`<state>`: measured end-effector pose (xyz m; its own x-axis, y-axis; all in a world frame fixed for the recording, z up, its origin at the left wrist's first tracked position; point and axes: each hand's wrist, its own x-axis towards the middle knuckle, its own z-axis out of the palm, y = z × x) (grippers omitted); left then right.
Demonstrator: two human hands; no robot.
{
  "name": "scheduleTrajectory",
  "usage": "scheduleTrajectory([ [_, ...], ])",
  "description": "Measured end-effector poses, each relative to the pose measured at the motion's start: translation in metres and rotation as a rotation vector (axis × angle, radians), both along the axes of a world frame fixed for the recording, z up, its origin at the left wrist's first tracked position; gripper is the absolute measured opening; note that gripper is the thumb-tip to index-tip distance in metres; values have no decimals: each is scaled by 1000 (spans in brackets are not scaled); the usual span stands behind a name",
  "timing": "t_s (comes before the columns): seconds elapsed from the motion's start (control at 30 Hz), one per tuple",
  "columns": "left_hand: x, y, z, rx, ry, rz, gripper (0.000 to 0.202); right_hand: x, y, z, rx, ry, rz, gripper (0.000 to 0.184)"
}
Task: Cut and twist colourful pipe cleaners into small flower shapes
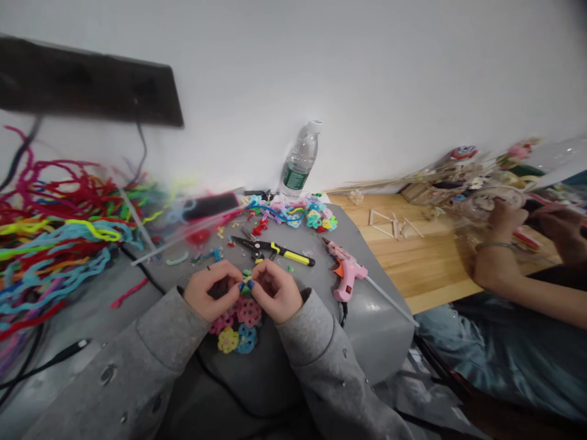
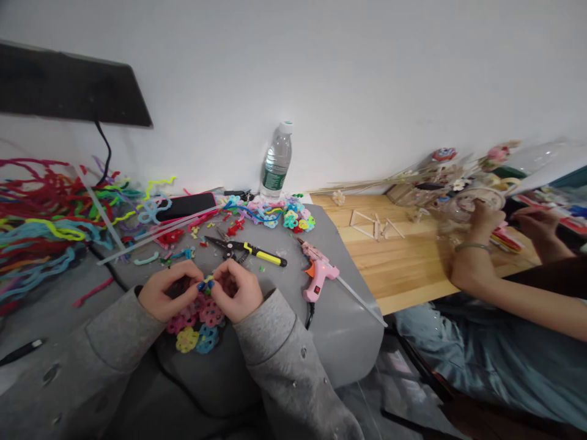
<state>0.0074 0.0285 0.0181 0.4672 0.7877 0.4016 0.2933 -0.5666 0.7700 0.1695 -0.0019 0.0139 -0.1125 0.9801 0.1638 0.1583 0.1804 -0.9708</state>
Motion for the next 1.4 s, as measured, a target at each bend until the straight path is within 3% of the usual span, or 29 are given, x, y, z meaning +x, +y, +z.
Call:
scheduleTrajectory([
  [0.27, 1, -1, 2, -19, -7, 1, 9, 0, 0, 1, -7, 6, 2, 9],
  [0.47, -3, 2, -2, -207, 2, 42, 9, 3, 0, 1, 8, 30, -2, 9],
  [0.73, 0, 3, -3, -363, -128, 14, 13, 3, 0, 2, 5, 18, -10, 8],
  [1.4, 1, 2, -2, -462, -176, -64, 16, 5, 1, 0, -25, 39, 52, 13],
])
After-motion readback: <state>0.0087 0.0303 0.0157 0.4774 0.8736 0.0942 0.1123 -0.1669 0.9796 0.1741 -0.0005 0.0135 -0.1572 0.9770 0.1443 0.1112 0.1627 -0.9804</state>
